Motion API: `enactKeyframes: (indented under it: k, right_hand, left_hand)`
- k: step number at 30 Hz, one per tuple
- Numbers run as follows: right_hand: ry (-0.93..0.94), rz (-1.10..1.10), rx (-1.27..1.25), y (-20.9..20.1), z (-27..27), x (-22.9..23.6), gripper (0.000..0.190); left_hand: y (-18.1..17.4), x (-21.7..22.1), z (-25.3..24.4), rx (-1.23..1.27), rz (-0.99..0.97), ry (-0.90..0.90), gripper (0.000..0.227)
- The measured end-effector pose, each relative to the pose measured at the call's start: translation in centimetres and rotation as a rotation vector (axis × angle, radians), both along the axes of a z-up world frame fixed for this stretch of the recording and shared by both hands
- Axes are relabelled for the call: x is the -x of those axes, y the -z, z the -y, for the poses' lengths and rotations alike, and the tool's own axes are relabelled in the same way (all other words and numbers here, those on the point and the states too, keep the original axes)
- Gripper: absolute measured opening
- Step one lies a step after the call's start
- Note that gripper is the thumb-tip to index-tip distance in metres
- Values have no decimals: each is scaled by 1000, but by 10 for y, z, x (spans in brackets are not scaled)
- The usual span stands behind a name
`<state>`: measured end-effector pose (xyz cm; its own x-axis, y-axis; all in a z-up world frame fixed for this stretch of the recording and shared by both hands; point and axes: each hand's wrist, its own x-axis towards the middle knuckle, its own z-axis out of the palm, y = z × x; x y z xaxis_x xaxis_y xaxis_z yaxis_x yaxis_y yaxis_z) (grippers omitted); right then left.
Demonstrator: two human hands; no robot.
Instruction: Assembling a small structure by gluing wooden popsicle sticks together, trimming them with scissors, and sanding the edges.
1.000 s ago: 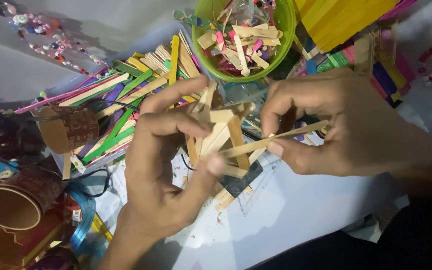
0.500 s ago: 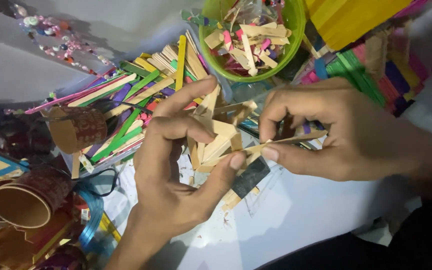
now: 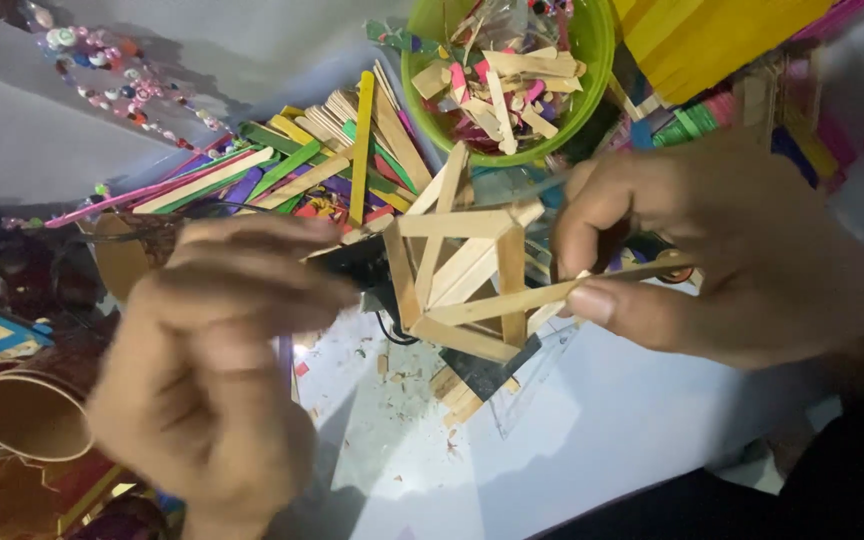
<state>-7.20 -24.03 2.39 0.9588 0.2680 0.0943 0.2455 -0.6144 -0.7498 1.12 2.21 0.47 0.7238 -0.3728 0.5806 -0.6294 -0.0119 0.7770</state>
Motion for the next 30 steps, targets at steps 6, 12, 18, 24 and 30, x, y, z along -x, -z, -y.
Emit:
enactKeyframes:
  k: [6,12,18,24,30]
  right_hand:
    - [32,-16,-35,2,-5,-1,10]
    - [71,-70,-37,-2,-6,-1,13]
    - [96,-78,-139,-2,-1,3,14]
    - [70,-218,-189,-3,-2,5,8]
    - [34,-181,-132,-5,0,9,10]
  left_hand:
    - [-21,3,15,-160,-16,200,14]
    - [-28,4,17,-144,-16,199,7]
    - [-21,-11,7,-195,169,398,26]
    - [-21,-17,3,-245,285,424,18]
    - [-22,-15,3,-241,381,418,16]
